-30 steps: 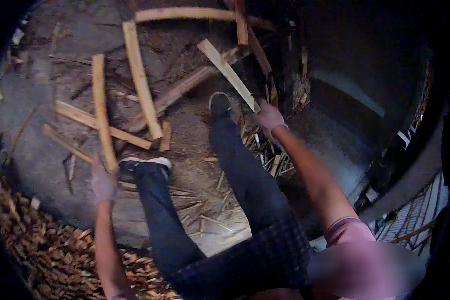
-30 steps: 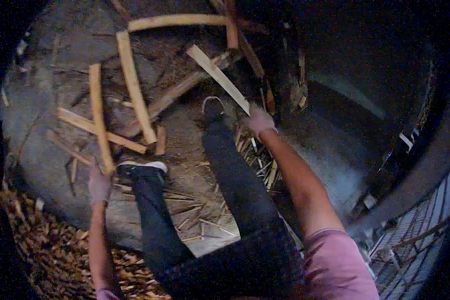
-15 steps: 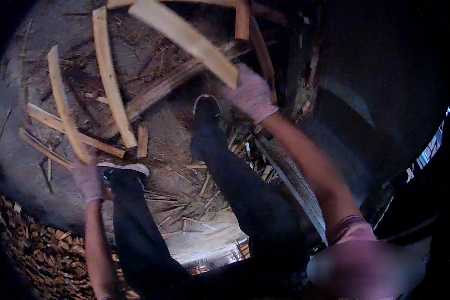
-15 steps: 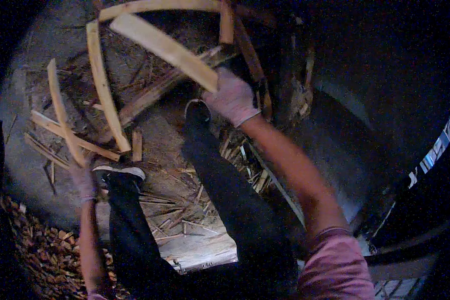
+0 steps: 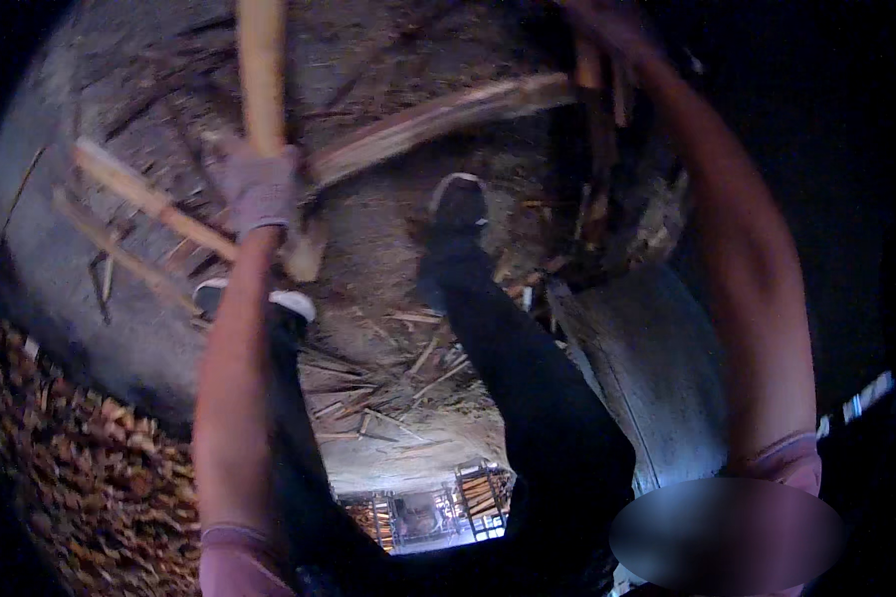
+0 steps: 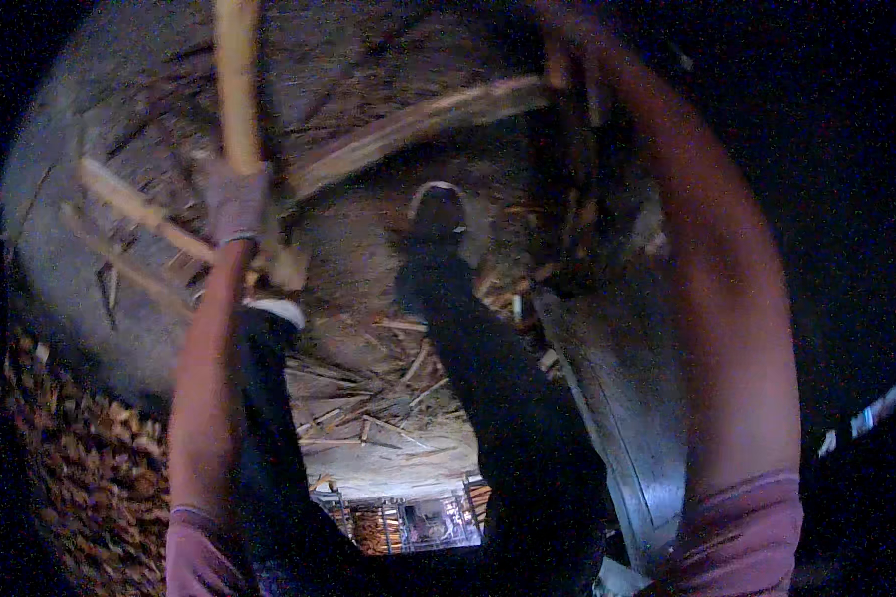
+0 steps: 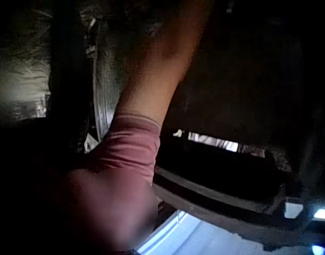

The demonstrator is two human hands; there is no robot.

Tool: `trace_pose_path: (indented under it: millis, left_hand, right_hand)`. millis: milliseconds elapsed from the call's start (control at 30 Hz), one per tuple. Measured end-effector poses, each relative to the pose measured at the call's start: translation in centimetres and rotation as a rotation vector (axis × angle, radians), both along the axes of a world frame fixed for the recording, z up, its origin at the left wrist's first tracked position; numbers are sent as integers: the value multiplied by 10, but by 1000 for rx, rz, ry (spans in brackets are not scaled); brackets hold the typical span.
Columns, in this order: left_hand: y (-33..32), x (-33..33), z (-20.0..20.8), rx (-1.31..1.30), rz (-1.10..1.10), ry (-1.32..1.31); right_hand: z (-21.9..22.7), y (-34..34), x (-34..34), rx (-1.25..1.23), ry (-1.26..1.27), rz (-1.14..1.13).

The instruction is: The person gathers loose wooden planks from the floor of a workshop and stacks them into a neat pile. They repeatedly bend down to pick up handfuls of wood, align them, and place them onto a growing stack, clearing the floor area in the process.

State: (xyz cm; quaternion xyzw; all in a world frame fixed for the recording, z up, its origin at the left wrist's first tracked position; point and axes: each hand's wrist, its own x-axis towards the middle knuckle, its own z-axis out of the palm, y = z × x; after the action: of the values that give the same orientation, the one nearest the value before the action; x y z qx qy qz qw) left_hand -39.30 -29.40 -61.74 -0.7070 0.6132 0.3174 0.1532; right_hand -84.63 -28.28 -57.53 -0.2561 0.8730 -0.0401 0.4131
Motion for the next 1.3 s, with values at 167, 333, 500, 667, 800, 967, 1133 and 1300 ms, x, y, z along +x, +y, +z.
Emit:
trace_pose_path:
  millis: [167,333,500,667,800,967,1133,1300]
  left_hand:
    - [44,-39,33,186,349,564]
    - [78,-80,39,322,668,800]
    - [78,-84,54,487,902,901]
    - [87,-74,51,555,822,786]
    - [87,-83,56,536,749,761]
    - [96,-89,43,521,922,911]
    - [109,-94,23,554,906,961]
    - [107,-88,31,561,890,987]
  right_hand:
    - [-77,56,-91,37,78,143]
    - [-54,33,-33,52,-8,233]
    - [-24,66,59,-56,83,272]
    - [32,91,160,47,23,110]
    - [34,90,178,103,270,-44]
    - [24,82,137,28,371,-168]
    - [-34,131,130,102,90,4]
    - [10,180,191,-200,-52,361]
